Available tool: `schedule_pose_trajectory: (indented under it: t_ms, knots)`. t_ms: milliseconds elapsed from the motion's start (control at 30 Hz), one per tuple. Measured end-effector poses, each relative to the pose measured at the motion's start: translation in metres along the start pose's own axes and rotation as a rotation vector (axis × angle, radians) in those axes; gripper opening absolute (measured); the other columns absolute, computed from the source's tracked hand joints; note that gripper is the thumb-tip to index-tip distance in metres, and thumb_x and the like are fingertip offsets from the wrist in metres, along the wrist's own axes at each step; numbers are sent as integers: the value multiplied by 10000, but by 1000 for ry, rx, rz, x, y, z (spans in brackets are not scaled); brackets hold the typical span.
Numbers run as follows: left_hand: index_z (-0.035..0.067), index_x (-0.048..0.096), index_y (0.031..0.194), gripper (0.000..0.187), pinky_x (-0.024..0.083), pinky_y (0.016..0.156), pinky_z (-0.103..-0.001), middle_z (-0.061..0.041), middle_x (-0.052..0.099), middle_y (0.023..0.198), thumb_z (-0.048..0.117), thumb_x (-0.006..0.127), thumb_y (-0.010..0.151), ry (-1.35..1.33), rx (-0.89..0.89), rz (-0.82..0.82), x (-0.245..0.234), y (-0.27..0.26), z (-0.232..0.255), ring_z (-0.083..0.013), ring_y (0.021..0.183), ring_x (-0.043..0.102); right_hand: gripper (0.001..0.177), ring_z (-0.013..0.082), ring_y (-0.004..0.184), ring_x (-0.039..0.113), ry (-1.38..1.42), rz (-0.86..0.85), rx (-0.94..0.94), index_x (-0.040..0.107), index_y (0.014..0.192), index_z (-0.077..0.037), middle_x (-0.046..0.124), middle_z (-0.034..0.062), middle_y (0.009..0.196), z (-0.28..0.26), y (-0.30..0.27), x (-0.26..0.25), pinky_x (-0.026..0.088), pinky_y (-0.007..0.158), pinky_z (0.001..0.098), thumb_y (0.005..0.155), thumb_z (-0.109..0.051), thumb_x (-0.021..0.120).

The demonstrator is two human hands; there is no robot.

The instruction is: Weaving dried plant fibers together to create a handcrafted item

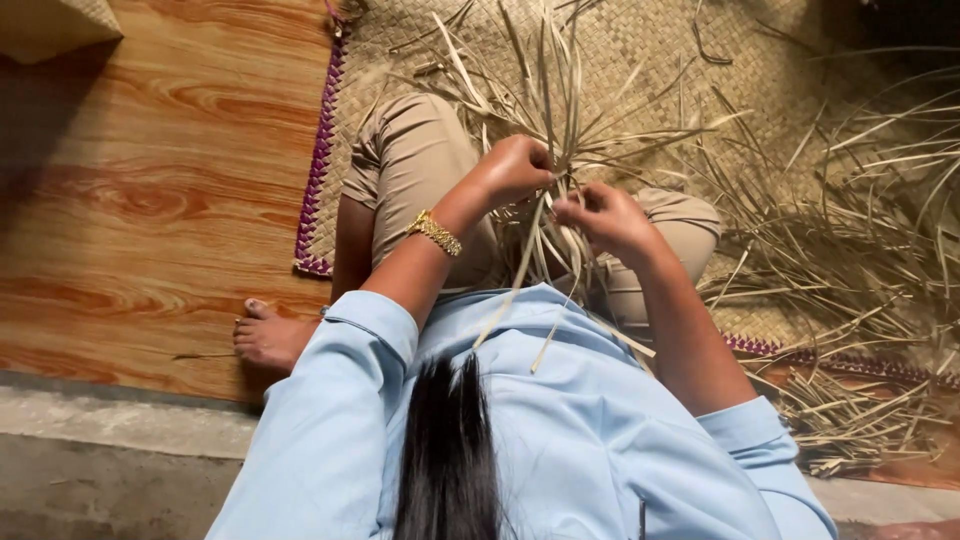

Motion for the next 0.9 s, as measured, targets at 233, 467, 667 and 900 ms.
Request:
schedule_pose_trajectory:
  t_ms: [233, 467, 667, 900]
  knots:
    - [175, 790, 835, 186, 569, 781, -439, -96, 748, 797, 300, 695, 735, -4, 43, -66, -6, 3, 5, -314, 898, 743, 353, 201, 639, 653, -85, -78, 58, 708, 890, -92, 674, 50, 685, 52, 28, 28, 516, 522, 404, 759, -394, 836]
    - [147, 778, 844, 233, 561, 789, -428, -109, 737, 820, 309, 789, 676, -18, 79, -36, 4, 5, -14, -327, 902, 735, 270, 180, 655, 651, 409, -205, 87, 689, 1067, -65, 639, 62, 773, 56, 36, 3, 573, 532, 379, 963, -313, 661]
    - [175, 749, 766, 194, 563, 748, -421, -66, 717, 755, 308, 816, 640, -3, 96, 49, 24, 17, -18, -303, 857, 742, 451, 229, 679, 620, 180, -123, 134, 718, 950, -75, 604, 87, 728, 30, 9, 11, 525, 557, 409, 915, -525, 719]
    - [175, 726, 742, 148, 572, 796, -486, -100, 713, 797, 274, 743, 634, 26, 123, 142, 26, 27, -9, -340, 910, 727, 535, 343, 882, 728, -333, -59, 154, 777, 947, -122, 734, 141, 862, 57, 34, 63, 580, 791, 487, 692, -590, 828]
Point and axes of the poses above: each hand's wrist, its own y-axis towards the middle knuckle, its own x-axis out of the palm, z = x × y, the point moved 2 cm from there along y, towards the middle knuckle
